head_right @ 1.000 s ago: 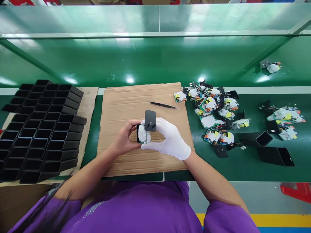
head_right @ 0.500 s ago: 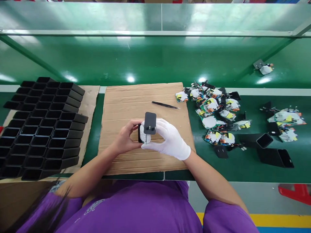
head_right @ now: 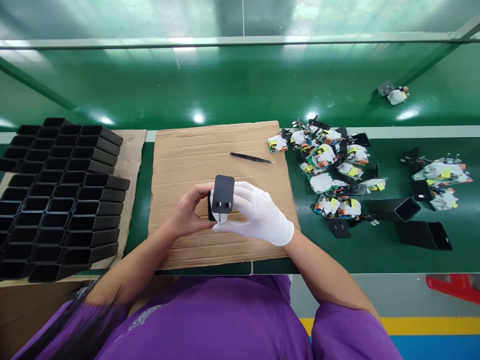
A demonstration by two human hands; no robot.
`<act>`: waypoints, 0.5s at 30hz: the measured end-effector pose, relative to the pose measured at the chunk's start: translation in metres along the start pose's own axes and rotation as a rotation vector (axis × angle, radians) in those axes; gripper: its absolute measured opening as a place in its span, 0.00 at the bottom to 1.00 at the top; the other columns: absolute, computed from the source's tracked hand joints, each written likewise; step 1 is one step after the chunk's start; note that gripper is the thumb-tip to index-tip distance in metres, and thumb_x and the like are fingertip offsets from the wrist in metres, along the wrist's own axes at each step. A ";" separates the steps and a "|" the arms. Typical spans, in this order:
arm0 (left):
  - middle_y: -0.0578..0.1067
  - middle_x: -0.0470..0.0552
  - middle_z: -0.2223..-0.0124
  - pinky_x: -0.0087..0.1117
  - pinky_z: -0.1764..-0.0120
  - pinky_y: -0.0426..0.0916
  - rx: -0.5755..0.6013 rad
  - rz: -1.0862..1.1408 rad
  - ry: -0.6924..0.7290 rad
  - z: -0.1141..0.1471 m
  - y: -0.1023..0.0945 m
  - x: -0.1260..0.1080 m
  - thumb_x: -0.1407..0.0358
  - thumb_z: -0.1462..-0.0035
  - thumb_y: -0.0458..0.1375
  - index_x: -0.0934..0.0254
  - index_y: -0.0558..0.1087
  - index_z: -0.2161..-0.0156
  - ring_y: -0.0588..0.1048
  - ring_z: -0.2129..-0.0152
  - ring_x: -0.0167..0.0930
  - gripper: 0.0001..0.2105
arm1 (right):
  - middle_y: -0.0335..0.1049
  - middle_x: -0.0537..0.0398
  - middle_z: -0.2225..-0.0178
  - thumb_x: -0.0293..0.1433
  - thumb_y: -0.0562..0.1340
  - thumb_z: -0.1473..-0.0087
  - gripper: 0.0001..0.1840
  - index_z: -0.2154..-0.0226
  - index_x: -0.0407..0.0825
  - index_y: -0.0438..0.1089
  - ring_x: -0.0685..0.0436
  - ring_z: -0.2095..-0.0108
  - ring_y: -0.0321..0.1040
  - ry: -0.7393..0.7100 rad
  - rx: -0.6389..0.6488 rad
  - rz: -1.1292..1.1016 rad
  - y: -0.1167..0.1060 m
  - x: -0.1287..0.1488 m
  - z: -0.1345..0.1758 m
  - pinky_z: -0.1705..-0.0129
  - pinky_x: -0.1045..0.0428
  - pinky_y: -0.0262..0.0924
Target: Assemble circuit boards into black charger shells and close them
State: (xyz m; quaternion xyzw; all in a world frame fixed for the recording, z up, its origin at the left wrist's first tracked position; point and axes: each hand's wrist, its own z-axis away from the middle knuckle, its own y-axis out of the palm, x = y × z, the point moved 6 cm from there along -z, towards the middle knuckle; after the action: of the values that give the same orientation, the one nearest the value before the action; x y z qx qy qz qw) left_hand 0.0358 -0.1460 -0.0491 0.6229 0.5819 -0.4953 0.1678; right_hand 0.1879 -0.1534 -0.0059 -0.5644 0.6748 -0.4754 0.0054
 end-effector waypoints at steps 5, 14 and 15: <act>0.77 0.58 0.47 0.38 0.48 0.74 0.016 -0.035 -0.025 0.000 0.000 0.001 0.66 0.55 0.71 0.60 0.65 0.45 0.77 0.50 0.38 0.32 | 0.77 0.48 0.55 0.42 0.68 0.45 0.19 0.55 0.52 0.67 0.39 0.53 0.75 -0.012 0.010 0.021 0.002 -0.001 0.001 0.52 0.44 0.73; 0.78 0.56 0.49 0.35 0.52 0.75 0.014 -0.151 -0.031 0.000 -0.001 0.000 0.67 0.54 0.69 0.61 0.66 0.46 0.79 0.53 0.36 0.29 | 0.76 0.50 0.54 0.40 0.67 0.43 0.16 0.54 0.53 0.68 0.39 0.51 0.74 -0.009 0.045 0.035 0.008 -0.003 0.002 0.51 0.43 0.73; 0.78 0.55 0.49 0.34 0.52 0.75 0.016 -0.172 -0.053 0.000 -0.001 0.002 0.67 0.55 0.70 0.61 0.66 0.47 0.79 0.54 0.36 0.29 | 0.75 0.49 0.53 0.40 0.67 0.44 0.18 0.53 0.53 0.68 0.38 0.50 0.73 0.008 0.039 0.034 0.009 -0.004 0.003 0.50 0.42 0.73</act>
State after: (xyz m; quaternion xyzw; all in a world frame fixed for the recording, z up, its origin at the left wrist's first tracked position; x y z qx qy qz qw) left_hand 0.0348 -0.1449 -0.0504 0.5586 0.6245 -0.5289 0.1350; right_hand 0.1844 -0.1527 -0.0151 -0.5505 0.6749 -0.4908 0.0220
